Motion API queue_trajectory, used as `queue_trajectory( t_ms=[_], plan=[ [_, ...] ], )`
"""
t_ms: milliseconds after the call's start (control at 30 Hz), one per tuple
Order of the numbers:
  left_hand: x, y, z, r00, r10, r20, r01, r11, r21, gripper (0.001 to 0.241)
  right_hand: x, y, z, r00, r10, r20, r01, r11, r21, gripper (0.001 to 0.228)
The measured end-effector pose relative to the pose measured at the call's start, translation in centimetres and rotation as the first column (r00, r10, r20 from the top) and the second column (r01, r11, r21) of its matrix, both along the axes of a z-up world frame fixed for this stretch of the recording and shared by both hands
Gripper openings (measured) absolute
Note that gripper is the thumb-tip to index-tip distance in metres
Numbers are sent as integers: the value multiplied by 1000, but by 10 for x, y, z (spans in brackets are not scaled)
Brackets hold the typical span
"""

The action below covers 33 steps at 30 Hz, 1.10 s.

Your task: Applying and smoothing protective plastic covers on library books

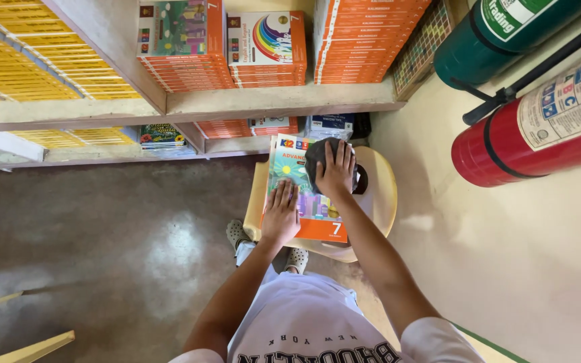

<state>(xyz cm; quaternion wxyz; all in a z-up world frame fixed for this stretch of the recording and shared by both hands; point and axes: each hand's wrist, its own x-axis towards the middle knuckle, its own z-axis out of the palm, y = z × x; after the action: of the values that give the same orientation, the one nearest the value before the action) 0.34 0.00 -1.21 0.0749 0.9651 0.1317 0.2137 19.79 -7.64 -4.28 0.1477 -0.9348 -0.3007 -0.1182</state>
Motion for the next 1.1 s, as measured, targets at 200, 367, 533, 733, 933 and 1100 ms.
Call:
queue_trajectory(
  t_ms=[200,367,533,733,933,1100],
  plan=[
    [0,1,2,1000,-3,-31,3,1000,-25,62,35,19,-11,999,-38,-22,38,999,8,66],
    [0,0,4,1000,0,-17,0,1000,-14,63,56,22,-35,1000,-23,-10,23,1000,-13,64],
    [-3,2,8,999,-15,-40,12,998,-67,65,15,13,-6,1000,-22,22,22,1000,-8,67],
    [-3,4,3,998,-19,-59,13,996,-89,62,-64,-5,11,984,121,-132,-117,992,38,71],
    [-8,5,-5,1000,-10,-15,8,991,-130,60,-112,-33,10,747,385,-542,-68,855,514,74],
    [-23,-18,6,992,32,-120,-45,994,-103,74,-116,-52,8,565,686,-459,-63,590,805,63]
  ],
)
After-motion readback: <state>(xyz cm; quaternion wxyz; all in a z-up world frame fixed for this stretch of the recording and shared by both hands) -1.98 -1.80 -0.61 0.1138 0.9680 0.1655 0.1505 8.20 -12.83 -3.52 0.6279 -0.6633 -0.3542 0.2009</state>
